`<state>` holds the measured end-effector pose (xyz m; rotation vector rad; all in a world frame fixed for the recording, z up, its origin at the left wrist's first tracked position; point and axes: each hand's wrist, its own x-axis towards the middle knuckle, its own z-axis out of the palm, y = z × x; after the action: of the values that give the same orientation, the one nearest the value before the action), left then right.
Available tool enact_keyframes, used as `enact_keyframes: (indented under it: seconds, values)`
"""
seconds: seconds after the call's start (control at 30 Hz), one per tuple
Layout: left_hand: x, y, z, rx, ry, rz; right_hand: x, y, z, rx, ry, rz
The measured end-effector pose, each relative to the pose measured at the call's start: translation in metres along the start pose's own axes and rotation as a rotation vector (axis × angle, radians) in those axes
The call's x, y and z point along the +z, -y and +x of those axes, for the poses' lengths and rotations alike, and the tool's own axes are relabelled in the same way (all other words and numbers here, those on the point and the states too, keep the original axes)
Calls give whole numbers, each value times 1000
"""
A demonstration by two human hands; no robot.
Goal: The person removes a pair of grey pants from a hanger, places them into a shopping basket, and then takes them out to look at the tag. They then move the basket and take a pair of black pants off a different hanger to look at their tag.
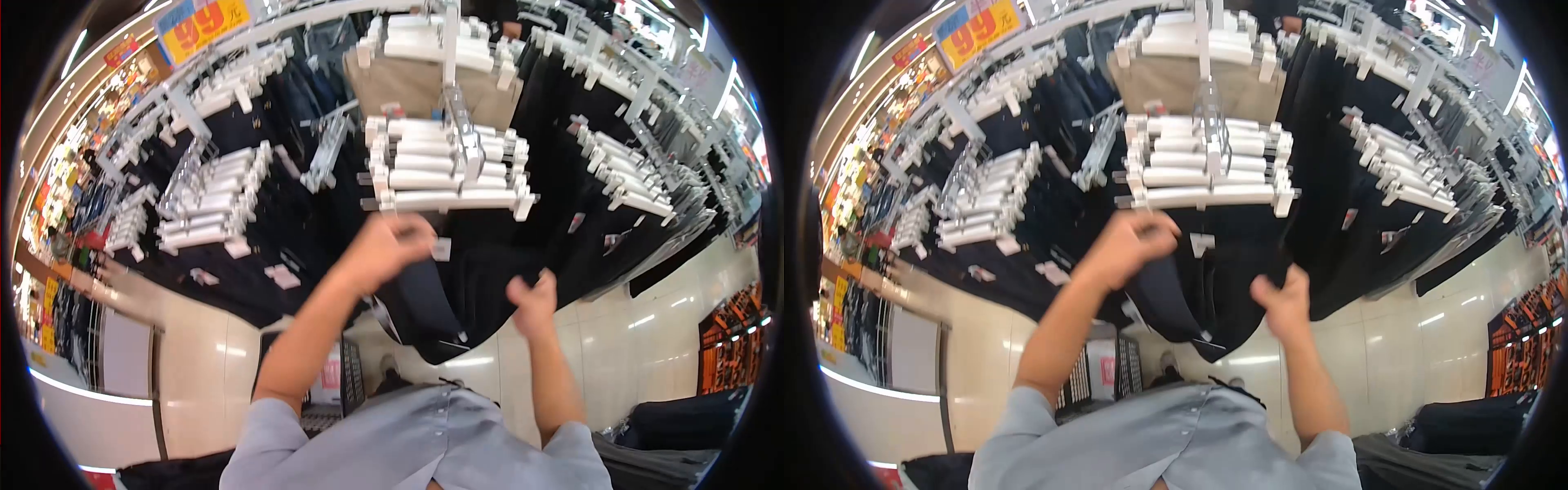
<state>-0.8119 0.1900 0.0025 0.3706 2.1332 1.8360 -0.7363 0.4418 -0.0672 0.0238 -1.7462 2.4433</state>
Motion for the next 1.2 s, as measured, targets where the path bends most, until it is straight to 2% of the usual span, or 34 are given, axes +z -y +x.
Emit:
enact_keyframes:
  seconds: [0.03, 0.07, 0.1, 0.2, 0.4, 0.5, 0.53, 0.6, 0.63, 0.7, 0.73, 0.77, 0.87, 0.9, 0.93, 0.97, 1.07, 1.1, 1.2]
  values:
    - [-12, 12, 8, 105, -183, -74, -6, 13, 3, 6, -63, 138]
    - [-19, -1, 5, -49, -323, -351, -9, 35, 6, -6, -28, 230]
    - [-32, 5, 6, -33, -390, -484, -27, 40, 8, 27, -88, 243]
    - [-29, -8, -17, -30, -433, -427, -46, 67, 19, 67, 104, 288]
    - [-7, -11, -57, 14, -462, -541, -60, 68, 24, 180, 150, 413]
    - [-12, -25, -72, 160, -388, -503, -53, 76, 22, 226, 114, 555]
    - [-27, -14, -75, 315, -170, -580, -45, 87, 20, 236, 164, 606]
    - [-3, 16, -88, 345, -217, -972, -22, 108, 11, 265, 264, 697]
    - [19, 51, -94, 243, -371, -962, -13, 109, 13, 285, 262, 704]
    - [57, 113, -100, 370, -70, -945, 0, 110, 15, 339, 239, 721]
    - [70, 132, -108, 289, 75, -1140, 7, 106, 14, 353, 189, 715]
    - [84, 131, -114, 317, 134, -1255, 14, 102, 14, 368, 141, 707]
    - [103, 123, -125, -79, -178, -846, 11, 86, 24, 407, 97, 635]
    - [102, 102, -126, -111, -286, -992, 5, 82, 27, 421, 106, 611]
    - [97, 97, -123, -157, -422, -1002, -2, 79, 31, 429, 121, 589]
    - [87, 81, -126, -167, -423, -1018, -12, 76, 33, 409, 140, 578]
    - [62, 44, -138, -190, -434, -1006, -23, 70, 25, 393, 4, 505]
    - [61, 37, -139, -245, -526, -1005, -20, 68, 19, 407, -27, 528]
    - [55, 35, -140, -273, -520, -1074, -35, 51, 14, 399, 52, 578]
